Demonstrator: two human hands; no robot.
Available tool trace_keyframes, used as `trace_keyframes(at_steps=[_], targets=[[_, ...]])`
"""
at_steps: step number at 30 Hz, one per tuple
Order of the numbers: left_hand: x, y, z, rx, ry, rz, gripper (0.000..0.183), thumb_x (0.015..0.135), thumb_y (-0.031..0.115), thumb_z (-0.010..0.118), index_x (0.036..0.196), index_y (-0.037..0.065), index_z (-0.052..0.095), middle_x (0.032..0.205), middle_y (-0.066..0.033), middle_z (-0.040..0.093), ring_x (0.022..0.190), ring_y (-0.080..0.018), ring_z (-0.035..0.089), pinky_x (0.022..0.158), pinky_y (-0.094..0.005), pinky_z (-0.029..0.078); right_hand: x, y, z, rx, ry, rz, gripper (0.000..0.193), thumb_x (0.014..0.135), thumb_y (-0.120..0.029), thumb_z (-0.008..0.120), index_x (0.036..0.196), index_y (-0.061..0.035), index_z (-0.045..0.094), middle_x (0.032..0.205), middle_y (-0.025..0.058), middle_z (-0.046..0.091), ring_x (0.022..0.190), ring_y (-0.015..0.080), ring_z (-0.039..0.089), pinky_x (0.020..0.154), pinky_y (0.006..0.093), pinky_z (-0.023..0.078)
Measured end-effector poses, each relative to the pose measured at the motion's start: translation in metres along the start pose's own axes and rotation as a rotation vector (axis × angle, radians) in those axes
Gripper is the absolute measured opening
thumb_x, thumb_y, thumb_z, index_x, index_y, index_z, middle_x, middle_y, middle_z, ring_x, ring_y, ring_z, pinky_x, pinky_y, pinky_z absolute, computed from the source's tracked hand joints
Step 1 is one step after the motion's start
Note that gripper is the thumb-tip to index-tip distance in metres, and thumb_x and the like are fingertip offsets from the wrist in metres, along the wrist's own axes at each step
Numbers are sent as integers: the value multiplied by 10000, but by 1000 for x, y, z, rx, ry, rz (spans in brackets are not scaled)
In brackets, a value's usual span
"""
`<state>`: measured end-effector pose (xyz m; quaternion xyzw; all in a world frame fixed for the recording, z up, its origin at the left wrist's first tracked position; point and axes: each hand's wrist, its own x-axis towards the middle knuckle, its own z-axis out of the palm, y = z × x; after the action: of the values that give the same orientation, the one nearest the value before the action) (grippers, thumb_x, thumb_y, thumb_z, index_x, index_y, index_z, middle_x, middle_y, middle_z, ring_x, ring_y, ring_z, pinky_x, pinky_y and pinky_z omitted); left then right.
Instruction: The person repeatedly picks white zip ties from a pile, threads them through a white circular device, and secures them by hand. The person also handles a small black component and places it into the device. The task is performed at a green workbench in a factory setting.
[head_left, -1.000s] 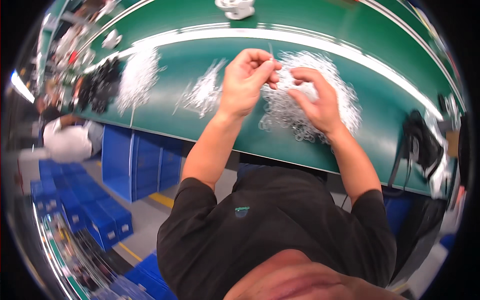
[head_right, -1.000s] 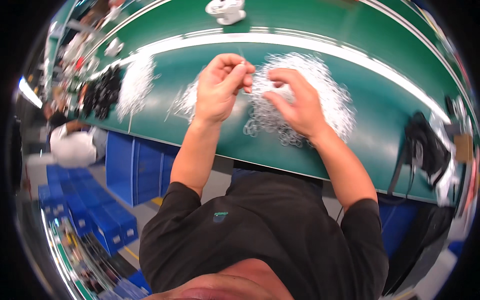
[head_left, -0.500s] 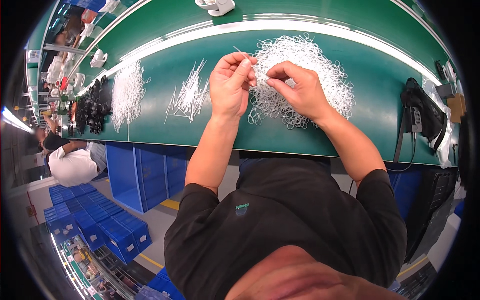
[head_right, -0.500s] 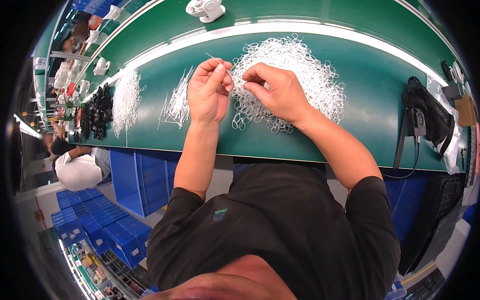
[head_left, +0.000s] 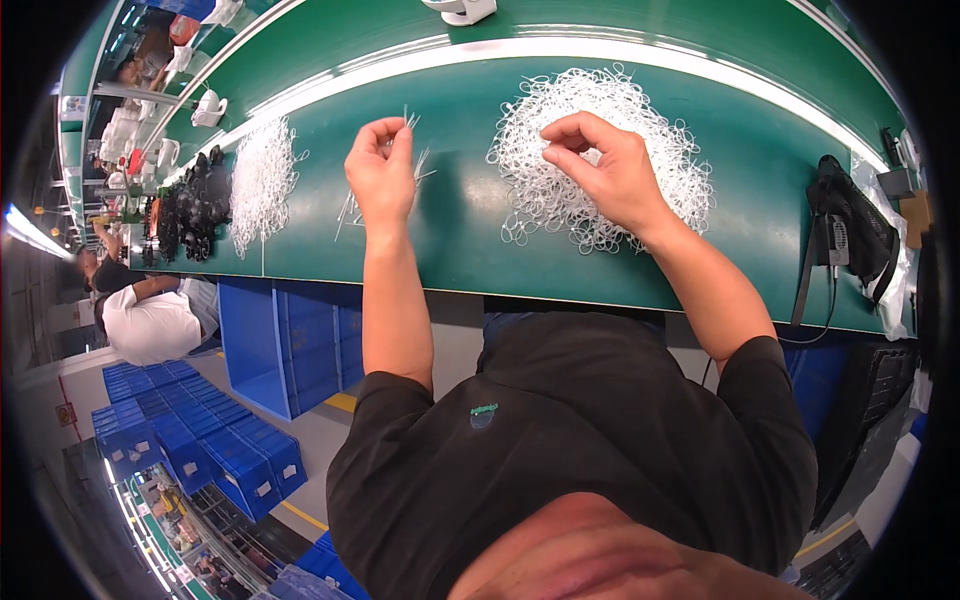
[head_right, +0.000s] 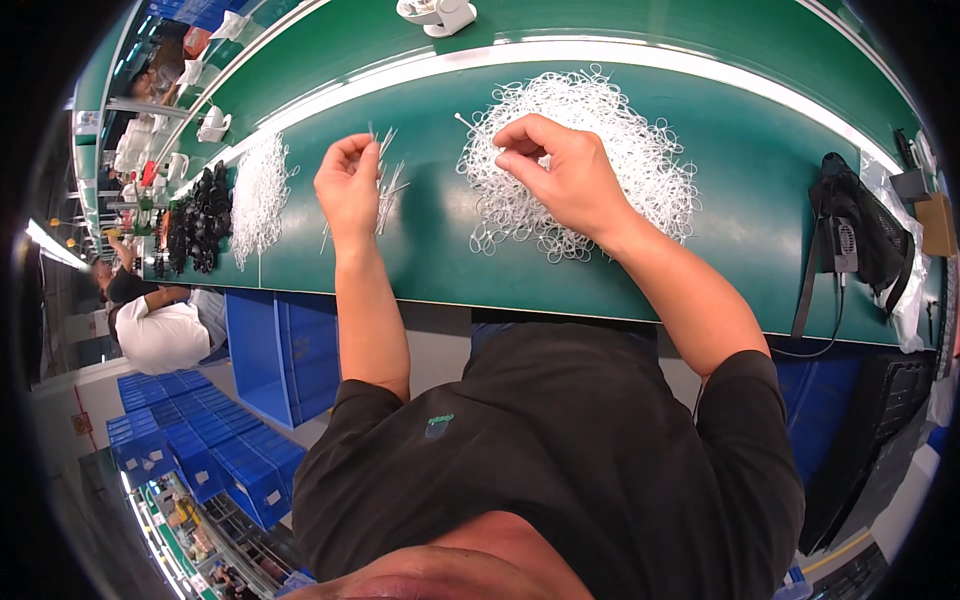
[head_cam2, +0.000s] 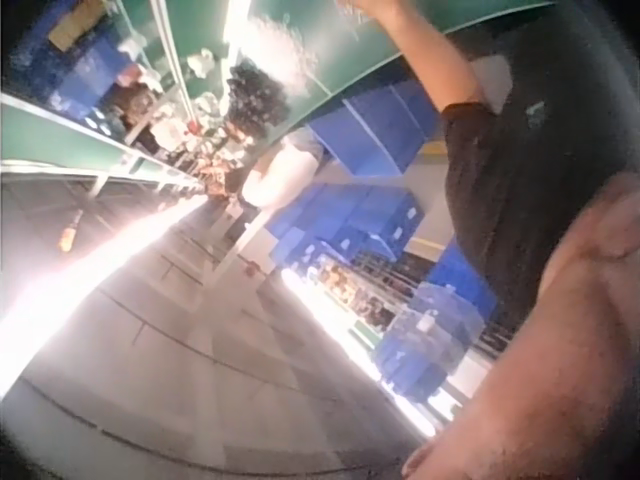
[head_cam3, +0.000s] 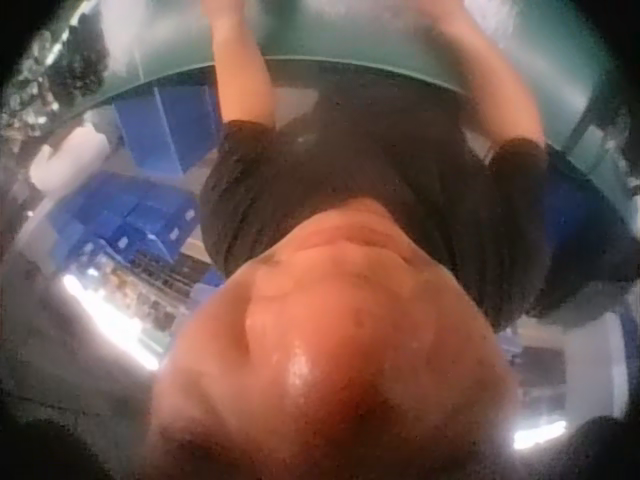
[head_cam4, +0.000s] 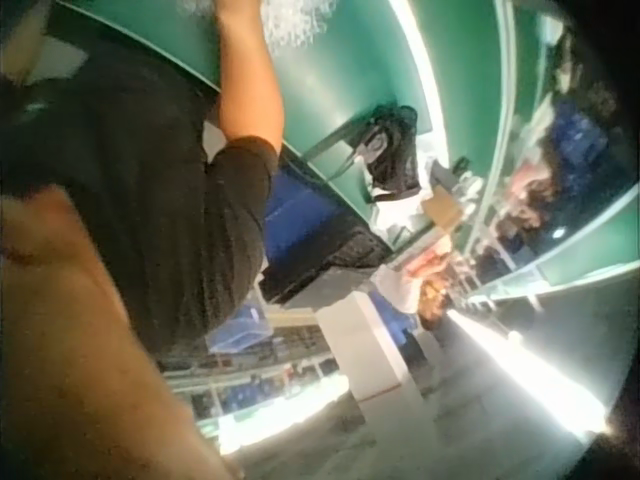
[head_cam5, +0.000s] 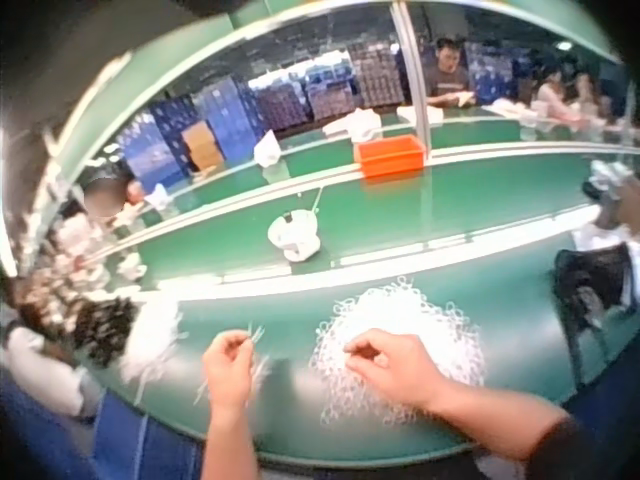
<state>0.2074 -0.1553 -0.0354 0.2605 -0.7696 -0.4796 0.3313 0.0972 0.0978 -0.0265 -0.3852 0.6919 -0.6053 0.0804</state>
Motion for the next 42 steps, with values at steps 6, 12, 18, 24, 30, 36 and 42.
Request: trace_keyframes(at_steps=[6, 12, 18, 24, 30, 36, 42], targets=[[-30, 37, 24, -157, -192, -54, 200, 935, 107, 675, 1086, -23, 654, 920, -76, 712, 648, -78, 582, 573, -203, 459, 3, 2, 3, 272, -67, 182, 175, 873, -89, 725, 1024, -7, 690, 911, 28, 709, 852, 104, 649, 788, 267, 532], [-48, 53, 66, -655, -332, -152, 184, 898, 63, 720, 1036, -25, 635, 867, -65, 699, 656, -64, 624, 522, -175, 465, -1, 2, 3, 270, -137, 247, 162, 897, -69, 710, 1037, 5, 671, 940, 26, 686, 867, 83, 630, 784, 242, 518], [-54, 52, 81, -487, -196, -36, 149, 901, 42, 713, 1026, -37, 694, 850, -62, 698, 635, -67, 586, 540, -197, 469, -1, 5, 5, 123, 82, 102, 174, 886, -81, 683, 1037, 5, 680, 884, 61, 702, 828, 119, 664, 794, 291, 542], [-66, 47, 91, -351, -265, 101, 158, 921, 29, 683, 1059, -42, 711, 845, -64, 683, 630, -65, 578, 554, -208, 485, 1, 2, 8, 200, 287, 34, 276, 893, -67, 677, 1149, -1, 595, 883, 73, 697, 830, 131, 668, 799, 287, 540], [-67, 55, 95, -495, -273, -35, 156, 921, 19, 671, 1060, -34, 718, 841, -47, 638, 649, -79, 619, 564, -230, 549, -1, 3, 7, 88, 263, -35, 131, 884, -80, 709, 990, -13, 673, 847, 62, 718, 759, 123, 666, 711, 276, 539], [-64, 56, 92, -467, -274, -40, 183, 942, 33, 654, 1099, -51, 696, 866, -78, 692, 663, -95, 618, 586, -240, 531, -2, 0, 6, 15, 227, -71, 115, 874, -96, 718, 953, -16, 695, 824, 72, 724, 708, 124, 656, 646, 271, 523], [-66, 51, 92, -440, -298, 18, 172, 942, 26, 650, 1090, -50, 697, 858, -73, 690, 663, -91, 617, 593, -239, 532, -2, 1, 4, 24, 194, 3, 124, 881, -90, 718, 974, -10, 697, 872, 56, 724, 775, 117, 653, 721, 269, 528]])
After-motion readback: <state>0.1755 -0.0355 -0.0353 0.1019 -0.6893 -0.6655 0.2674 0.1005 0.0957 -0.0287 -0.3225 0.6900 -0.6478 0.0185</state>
